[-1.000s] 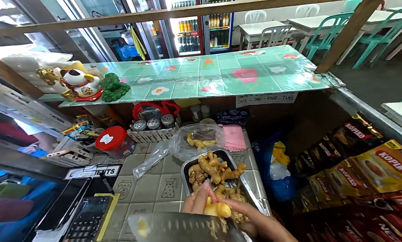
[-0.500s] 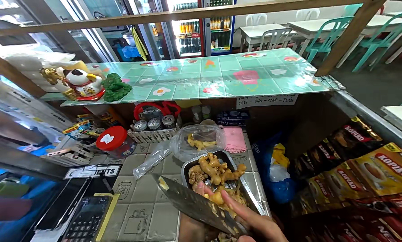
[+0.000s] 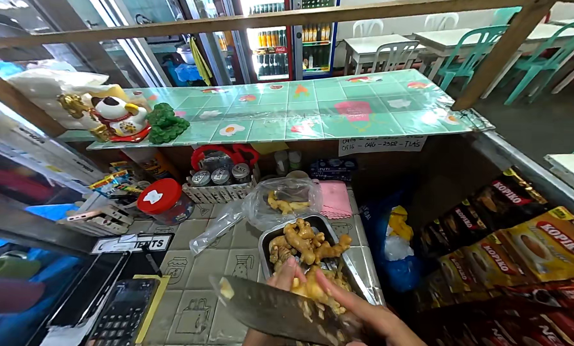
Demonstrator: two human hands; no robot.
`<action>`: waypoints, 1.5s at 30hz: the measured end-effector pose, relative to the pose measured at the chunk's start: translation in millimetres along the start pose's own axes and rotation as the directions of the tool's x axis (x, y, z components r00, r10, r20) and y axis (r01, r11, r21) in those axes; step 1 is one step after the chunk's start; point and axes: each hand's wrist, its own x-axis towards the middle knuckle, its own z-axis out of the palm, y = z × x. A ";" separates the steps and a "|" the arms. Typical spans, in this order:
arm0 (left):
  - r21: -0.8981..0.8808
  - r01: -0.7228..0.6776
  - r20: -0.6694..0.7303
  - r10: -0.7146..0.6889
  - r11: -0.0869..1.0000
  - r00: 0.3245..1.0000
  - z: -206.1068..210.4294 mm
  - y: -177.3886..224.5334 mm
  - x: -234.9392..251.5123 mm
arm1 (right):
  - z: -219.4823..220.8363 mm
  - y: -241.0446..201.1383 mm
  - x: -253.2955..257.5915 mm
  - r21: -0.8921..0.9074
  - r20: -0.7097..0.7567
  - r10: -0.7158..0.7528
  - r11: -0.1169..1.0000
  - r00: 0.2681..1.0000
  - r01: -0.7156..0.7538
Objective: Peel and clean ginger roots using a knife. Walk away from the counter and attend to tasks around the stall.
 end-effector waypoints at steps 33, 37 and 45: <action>-0.217 0.030 0.078 -0.013 0.976 0.997 3.1 -12.5 -14.8 | 10.3 4.9 5.2 -0.161 -0.181 -0.049 0.987 0.982 0.019; -0.168 0.019 0.063 -0.008 0.986 0.998 2.9 -9.9 -20.1 | 10.9 3.8 6.0 -0.169 -0.172 -0.049 0.986 0.984 0.020; -0.251 -0.027 0.014 0.031 0.968 0.999 6.6 -9.0 -32.0 | 12.2 1.1 6.7 -0.001 -0.170 -0.047 0.999 0.984 0.047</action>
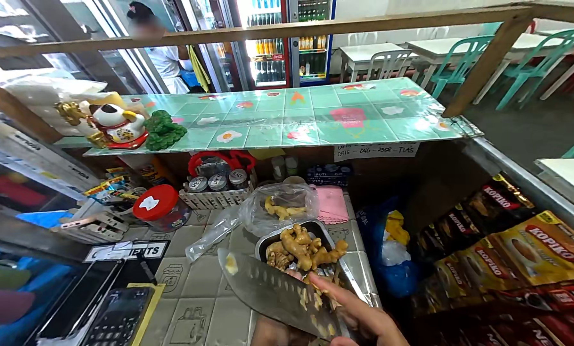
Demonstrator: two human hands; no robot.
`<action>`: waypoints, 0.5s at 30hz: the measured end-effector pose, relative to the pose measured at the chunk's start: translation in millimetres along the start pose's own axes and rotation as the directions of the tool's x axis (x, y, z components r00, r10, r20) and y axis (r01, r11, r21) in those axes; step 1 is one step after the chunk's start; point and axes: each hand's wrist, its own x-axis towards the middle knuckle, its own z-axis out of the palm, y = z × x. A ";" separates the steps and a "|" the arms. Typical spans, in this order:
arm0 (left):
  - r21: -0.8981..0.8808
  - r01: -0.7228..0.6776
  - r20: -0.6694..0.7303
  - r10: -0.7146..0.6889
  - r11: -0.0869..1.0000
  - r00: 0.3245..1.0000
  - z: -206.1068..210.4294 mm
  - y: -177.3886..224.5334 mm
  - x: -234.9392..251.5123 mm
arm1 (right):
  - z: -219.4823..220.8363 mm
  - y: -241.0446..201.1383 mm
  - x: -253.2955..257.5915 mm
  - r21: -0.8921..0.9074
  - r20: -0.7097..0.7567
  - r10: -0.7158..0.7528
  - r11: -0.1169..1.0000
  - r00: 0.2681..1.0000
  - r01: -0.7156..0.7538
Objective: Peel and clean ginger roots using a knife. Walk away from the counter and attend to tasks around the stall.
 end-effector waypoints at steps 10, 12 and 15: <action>0.061 0.186 0.112 -0.192 0.981 0.975 -22.5 7.9 18.6 | 4.6 6.8 -2.4 0.216 -0.050 0.164 0.965 0.985 -0.150; 0.086 0.156 0.133 -0.167 0.984 0.977 -30.8 8.0 24.7 | -1.8 11.9 -4.9 0.320 -0.017 0.246 0.920 0.969 -0.227; 0.085 0.104 0.046 -0.108 0.991 0.993 -38.5 7.1 30.6 | -10.8 21.6 -9.1 0.328 0.048 0.337 0.884 0.940 -0.333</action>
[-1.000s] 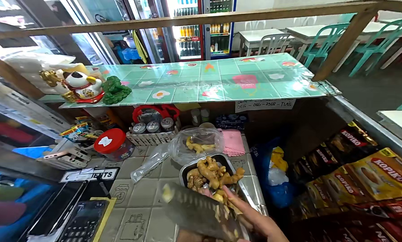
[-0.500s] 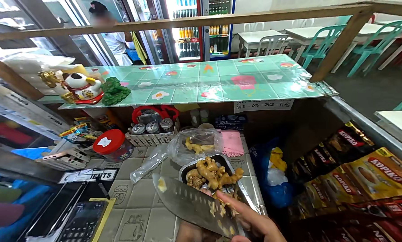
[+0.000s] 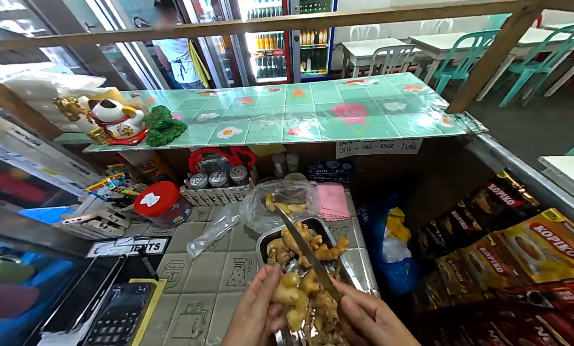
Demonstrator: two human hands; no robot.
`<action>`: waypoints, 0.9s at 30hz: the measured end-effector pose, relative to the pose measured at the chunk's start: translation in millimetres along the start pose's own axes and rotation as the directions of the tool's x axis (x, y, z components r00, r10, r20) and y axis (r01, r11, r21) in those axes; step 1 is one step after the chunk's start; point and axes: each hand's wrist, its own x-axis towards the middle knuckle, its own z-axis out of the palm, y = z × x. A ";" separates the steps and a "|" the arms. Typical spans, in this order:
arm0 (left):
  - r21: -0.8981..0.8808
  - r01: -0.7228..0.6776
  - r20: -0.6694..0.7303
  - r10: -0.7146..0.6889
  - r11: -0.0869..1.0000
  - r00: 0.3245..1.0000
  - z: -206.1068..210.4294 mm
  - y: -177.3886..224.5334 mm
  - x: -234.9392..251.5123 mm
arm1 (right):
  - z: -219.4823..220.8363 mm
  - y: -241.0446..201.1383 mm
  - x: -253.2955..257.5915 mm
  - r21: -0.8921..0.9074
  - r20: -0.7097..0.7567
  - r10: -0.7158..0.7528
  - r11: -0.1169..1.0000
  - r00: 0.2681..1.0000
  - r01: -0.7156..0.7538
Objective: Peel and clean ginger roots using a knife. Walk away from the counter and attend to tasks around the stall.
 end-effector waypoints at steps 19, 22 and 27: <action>-0.191 -0.012 -0.108 -0.009 0.981 0.994 8.5 4.5 8.6 | 8.8 -1.5 -8.7 -0.272 0.064 -0.032 0.961 0.997 0.048; -0.075 -0.043 0.007 0.044 0.996 0.999 6.6 -0.3 15.2 | 16.6 -6.0 -7.4 -0.431 0.091 -0.160 0.883 0.983 0.184; -0.030 -0.052 0.004 0.052 0.998 0.999 19.4 4.6 9.1 | 24.5 -12.0 -6.9 -0.607 0.070 -0.281 0.749 0.957 0.264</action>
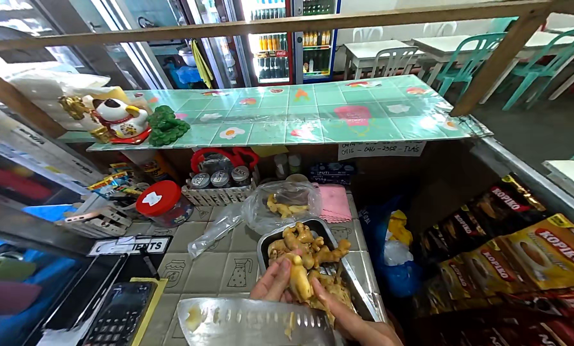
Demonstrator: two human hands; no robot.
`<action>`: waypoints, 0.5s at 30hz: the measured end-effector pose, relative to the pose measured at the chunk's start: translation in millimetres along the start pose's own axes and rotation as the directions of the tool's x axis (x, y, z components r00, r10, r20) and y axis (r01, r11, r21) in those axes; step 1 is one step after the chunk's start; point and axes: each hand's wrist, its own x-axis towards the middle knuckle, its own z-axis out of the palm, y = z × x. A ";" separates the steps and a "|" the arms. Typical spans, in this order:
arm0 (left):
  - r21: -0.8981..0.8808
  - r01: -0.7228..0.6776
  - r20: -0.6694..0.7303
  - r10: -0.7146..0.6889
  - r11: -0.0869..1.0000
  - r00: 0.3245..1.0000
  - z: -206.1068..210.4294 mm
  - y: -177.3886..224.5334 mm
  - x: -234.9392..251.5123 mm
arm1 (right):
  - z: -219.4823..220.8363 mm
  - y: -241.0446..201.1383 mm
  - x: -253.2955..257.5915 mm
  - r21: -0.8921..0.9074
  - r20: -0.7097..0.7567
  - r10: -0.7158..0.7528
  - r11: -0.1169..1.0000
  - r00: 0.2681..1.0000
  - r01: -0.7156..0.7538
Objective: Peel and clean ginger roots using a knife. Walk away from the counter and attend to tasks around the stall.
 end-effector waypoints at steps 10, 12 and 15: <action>0.105 -0.103 -0.100 0.114 0.989 0.989 15.7 9.1 -11.0 | -5.6 -4.8 -1.2 -0.098 -0.011 -0.027 0.995 1.000 0.026; 0.095 -0.102 -0.110 0.112 0.990 0.988 19.4 11.3 -11.7 | -5.2 -6.6 -1.7 -0.134 -0.009 -0.057 0.990 0.998 0.055; 0.086 -0.100 -0.110 0.109 0.991 0.988 21.8 12.8 -12.1 | -4.3 -7.2 -2.1 -0.157 -0.019 -0.083 0.984 0.996 0.079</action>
